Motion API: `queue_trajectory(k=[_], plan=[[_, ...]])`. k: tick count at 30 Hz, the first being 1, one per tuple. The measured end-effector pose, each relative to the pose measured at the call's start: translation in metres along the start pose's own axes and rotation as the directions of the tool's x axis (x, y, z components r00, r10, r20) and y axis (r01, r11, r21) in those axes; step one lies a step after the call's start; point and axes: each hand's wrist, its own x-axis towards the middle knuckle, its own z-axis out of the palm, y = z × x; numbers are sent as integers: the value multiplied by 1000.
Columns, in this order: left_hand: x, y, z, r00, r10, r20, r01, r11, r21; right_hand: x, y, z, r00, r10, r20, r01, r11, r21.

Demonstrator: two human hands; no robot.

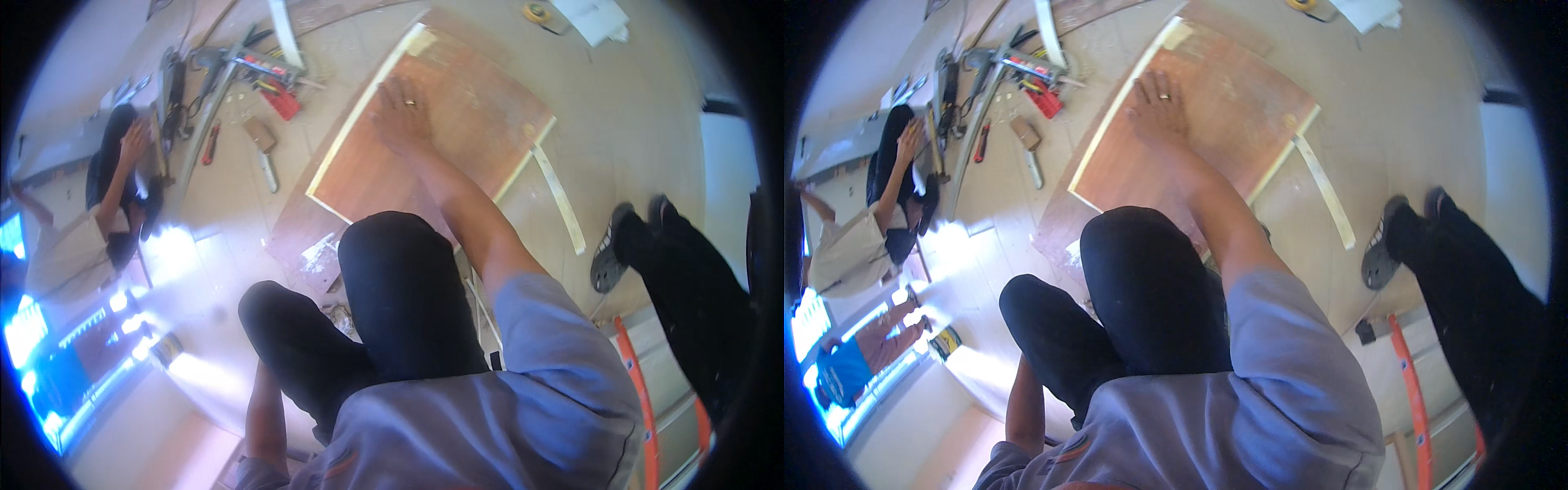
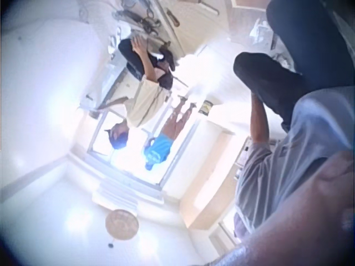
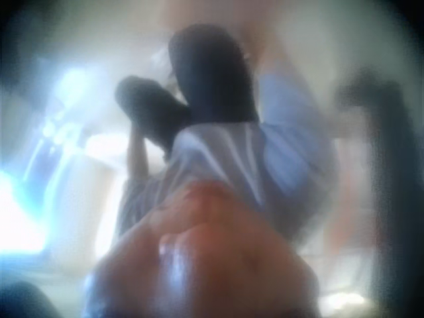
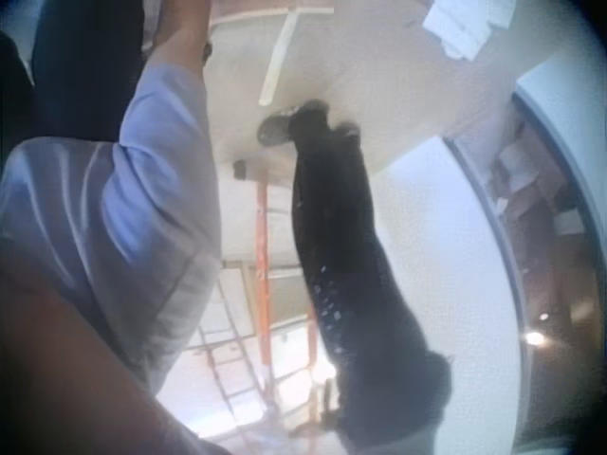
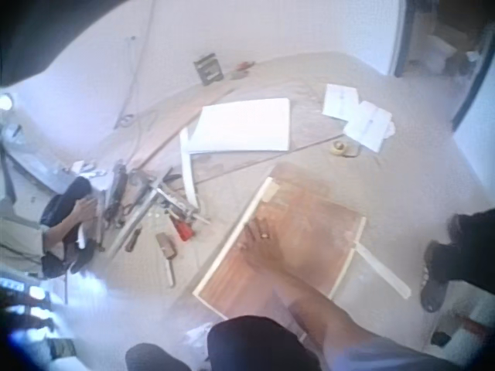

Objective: The person kneels on the floor and applies thin edge-banding strips to the edges of a white rectangular panel. They align each strip, press it down, and trim the ends with a utility knife. The person flips the panel to work on multiple edges and sets trimmed pieces aside.

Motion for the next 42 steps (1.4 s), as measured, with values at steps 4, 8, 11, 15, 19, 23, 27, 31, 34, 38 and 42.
queue_trajectory(k=[4, 8, 11, 15, 19, 23, 27, 31, 34, 38, 42], plan=[[-48, -28, -60, 986, -59, -154, 58, 998, -11, 6, -5, 5, 1000, -18, -4, 18, 999, -50], [-83, -32, -123, 960, 2, -281, 8, 999, 35, 3, -17, 8, 998, -40, 49, 46, 992, -117], [-82, 8, -160, 925, 133, -355, -96, 988, 120, 6, -8, 14, 999, -51, 12, 52, 986, -158], [-91, 114, -152, 867, 174, -467, -42, 959, 279, 5, -5, 21, 997, -78, 5, 78, 986, -150], [-65, 181, -120, 876, 394, -278, -215, 836, 505, 6, 2, 20, 994, -106, 2, 104, 972, -209], [18, 156, -109, 793, 607, -48, -466, 656, 594, 12, 6, 27, 988, -136, 75, 147, 974, -173], [130, 115, -74, 709, 615, 344, -698, 544, 466, 20, 0, -1, 977, 8, 212, 38, 977, -208], [187, 78, -7, 662, 687, 300, -738, 528, 420, 17, 29, -46, 956, -74, 284, 90, 995, -41], [190, 71, 5, 692, 694, 199, -672, 519, 528, -84, 25, -76, 940, 107, 325, -229, 902, 365], [193, 89, 19, 737, 666, 115, -565, 513, 647, -240, 17, -109, 646, 554, 526, -757, 378, 533], [200, 96, 13, 753, 652, 81, -517, 512, 686, -360, -22, -100, 511, 652, 561, -809, 143, 570]])
